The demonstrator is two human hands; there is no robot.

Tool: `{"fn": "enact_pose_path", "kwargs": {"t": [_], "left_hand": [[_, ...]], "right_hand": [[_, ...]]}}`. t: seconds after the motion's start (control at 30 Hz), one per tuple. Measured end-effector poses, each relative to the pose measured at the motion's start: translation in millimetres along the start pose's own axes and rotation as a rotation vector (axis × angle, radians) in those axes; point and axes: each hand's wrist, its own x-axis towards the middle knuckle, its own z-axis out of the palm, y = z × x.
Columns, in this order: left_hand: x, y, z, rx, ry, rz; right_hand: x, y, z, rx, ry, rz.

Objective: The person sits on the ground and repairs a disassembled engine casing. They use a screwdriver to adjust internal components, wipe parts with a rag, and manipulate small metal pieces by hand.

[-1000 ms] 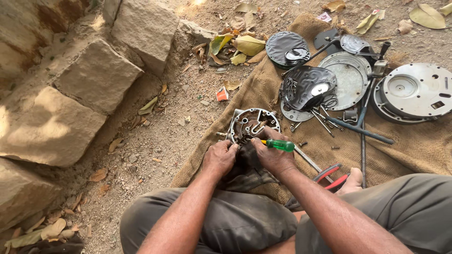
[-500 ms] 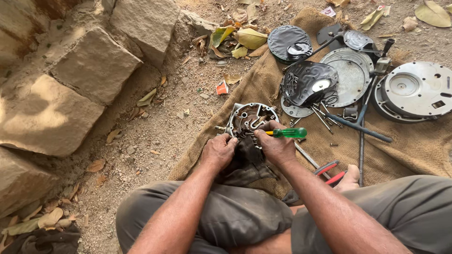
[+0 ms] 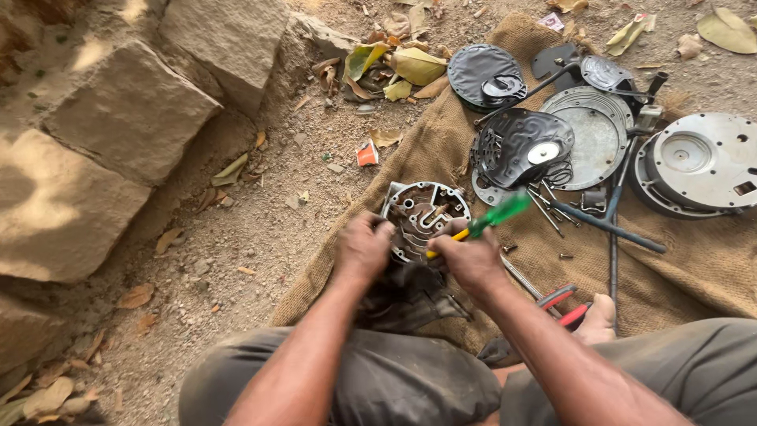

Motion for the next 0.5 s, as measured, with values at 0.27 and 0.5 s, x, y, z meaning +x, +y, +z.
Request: {"fn": "enact_pose_path", "kwargs": {"t": [0.27, 0.5], "left_hand": [[21, -2, -10, -0.293, 0.084, -0.119], [24, -5, -1, -0.364, 0.009, -0.038]], "right_hand": [[-23, 26, 13, -0.159, 0.065, 0.351], [-63, 39, 37, 0.078, -0.473, 0.136]]}}
